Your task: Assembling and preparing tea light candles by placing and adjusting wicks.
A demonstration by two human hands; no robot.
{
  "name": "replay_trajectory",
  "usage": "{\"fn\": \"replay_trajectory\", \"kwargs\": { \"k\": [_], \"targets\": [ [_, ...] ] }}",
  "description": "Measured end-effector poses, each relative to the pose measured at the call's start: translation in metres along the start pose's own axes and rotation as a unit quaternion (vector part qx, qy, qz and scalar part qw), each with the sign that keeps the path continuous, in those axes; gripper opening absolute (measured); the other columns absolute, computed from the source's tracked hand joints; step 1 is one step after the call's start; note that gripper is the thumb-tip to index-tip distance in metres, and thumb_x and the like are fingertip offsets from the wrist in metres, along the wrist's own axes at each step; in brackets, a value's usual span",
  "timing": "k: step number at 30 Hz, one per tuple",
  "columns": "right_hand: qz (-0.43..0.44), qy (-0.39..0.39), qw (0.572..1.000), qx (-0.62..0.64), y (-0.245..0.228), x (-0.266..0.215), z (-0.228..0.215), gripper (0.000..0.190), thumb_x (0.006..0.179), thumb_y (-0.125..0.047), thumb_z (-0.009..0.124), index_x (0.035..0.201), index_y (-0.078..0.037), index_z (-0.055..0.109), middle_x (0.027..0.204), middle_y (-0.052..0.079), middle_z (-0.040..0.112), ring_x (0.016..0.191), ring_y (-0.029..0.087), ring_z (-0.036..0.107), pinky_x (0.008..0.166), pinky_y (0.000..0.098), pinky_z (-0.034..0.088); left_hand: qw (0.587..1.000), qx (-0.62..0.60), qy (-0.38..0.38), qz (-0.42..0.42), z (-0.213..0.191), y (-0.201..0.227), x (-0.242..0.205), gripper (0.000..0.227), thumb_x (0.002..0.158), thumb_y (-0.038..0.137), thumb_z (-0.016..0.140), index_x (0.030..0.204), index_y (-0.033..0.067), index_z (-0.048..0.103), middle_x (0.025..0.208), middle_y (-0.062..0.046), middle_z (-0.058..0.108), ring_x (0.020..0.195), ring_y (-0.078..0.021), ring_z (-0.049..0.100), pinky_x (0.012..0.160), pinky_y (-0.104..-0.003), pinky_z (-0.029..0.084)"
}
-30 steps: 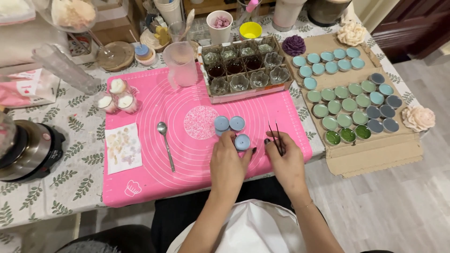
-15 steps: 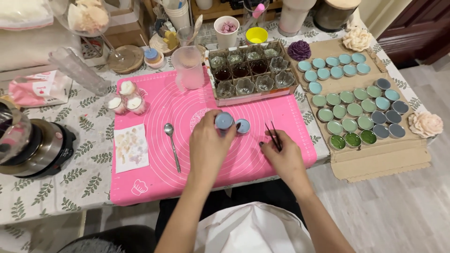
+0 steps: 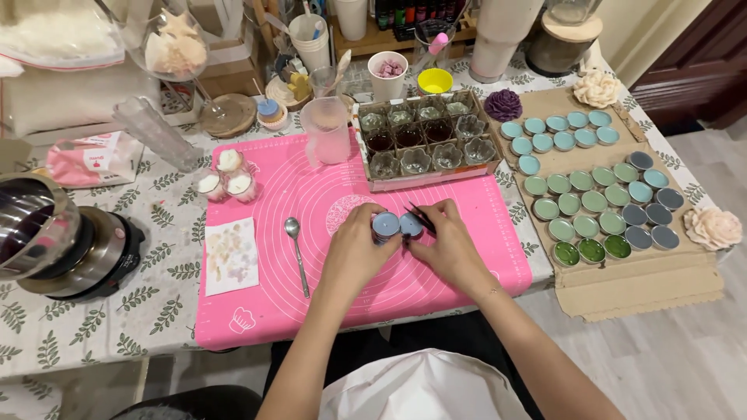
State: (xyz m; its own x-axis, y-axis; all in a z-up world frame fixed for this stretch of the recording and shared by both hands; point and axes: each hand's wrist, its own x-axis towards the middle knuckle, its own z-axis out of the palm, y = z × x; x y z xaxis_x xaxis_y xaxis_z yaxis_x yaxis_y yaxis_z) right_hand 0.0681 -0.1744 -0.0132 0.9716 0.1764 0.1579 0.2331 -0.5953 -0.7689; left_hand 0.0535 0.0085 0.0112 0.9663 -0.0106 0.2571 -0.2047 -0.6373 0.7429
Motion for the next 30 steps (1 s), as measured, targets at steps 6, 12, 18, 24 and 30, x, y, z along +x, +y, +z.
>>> {"fn": "replay_trajectory", "kwargs": {
  "k": [6,12,18,24,30],
  "targets": [
    [0.019,0.008,1.0,-0.018,0.005,0.002,0.004,0.051,0.075,-0.01,0.081,0.123,0.0,0.066,0.11,0.018,0.06,0.099,0.036,0.065,0.087,0.0406,0.054,0.994,-0.007,-0.108,-0.015,-0.006,0.002,0.005,0.061,0.068,0.022,0.089,0.119,0.005,0.061,0.101,-0.018,0.073,0.094,-0.0354,0.071,0.081,-0.045,0.057],
    [0.029,0.052,0.998,-0.016,0.013,0.005,-0.002,0.042,0.076,-0.013,0.08,0.113,0.003,0.069,0.103,0.018,0.065,0.092,0.033,0.069,0.083,0.0392,0.056,0.997,0.028,-0.071,0.011,0.018,-0.014,-0.008,0.07,0.066,0.021,0.09,0.125,0.0037,0.058,0.11,-0.019,0.07,0.105,-0.0379,0.064,0.089,-0.048,0.051],
    [0.047,0.118,0.99,-0.065,0.041,0.015,-0.028,0.04,0.078,-0.013,0.081,0.111,0.007,0.069,0.104,0.021,0.066,0.092,0.035,0.068,0.083,0.0416,0.054,0.995,0.027,0.053,0.077,0.049,-0.023,-0.011,0.059,0.077,0.026,0.087,0.124,0.0028,0.059,0.11,-0.018,0.069,0.103,-0.036,0.062,0.092,-0.048,0.048],
    [0.023,0.147,0.984,-0.093,0.066,0.03,-0.037,0.048,0.076,-0.015,0.085,0.114,0.008,0.068,0.104,0.024,0.068,0.094,0.038,0.069,0.084,0.0447,0.054,0.998,0.037,0.049,0.014,0.078,-0.02,0.012,0.056,0.076,0.024,0.088,0.12,0.0002,0.061,0.109,-0.017,0.07,0.1,-0.033,0.062,0.092,-0.045,0.048],
    [0.035,0.14,0.989,-0.042,0.061,0.029,-0.04,0.045,0.077,-0.017,0.084,0.113,0.005,0.07,0.104,0.021,0.07,0.093,0.034,0.072,0.084,0.0408,0.056,0.997,0.048,0.041,0.044,0.097,-0.005,0.032,0.058,0.077,0.024,0.087,0.122,-0.0013,0.06,0.113,-0.018,0.067,0.101,-0.0332,0.061,0.091,-0.045,0.048]
  ]
}}
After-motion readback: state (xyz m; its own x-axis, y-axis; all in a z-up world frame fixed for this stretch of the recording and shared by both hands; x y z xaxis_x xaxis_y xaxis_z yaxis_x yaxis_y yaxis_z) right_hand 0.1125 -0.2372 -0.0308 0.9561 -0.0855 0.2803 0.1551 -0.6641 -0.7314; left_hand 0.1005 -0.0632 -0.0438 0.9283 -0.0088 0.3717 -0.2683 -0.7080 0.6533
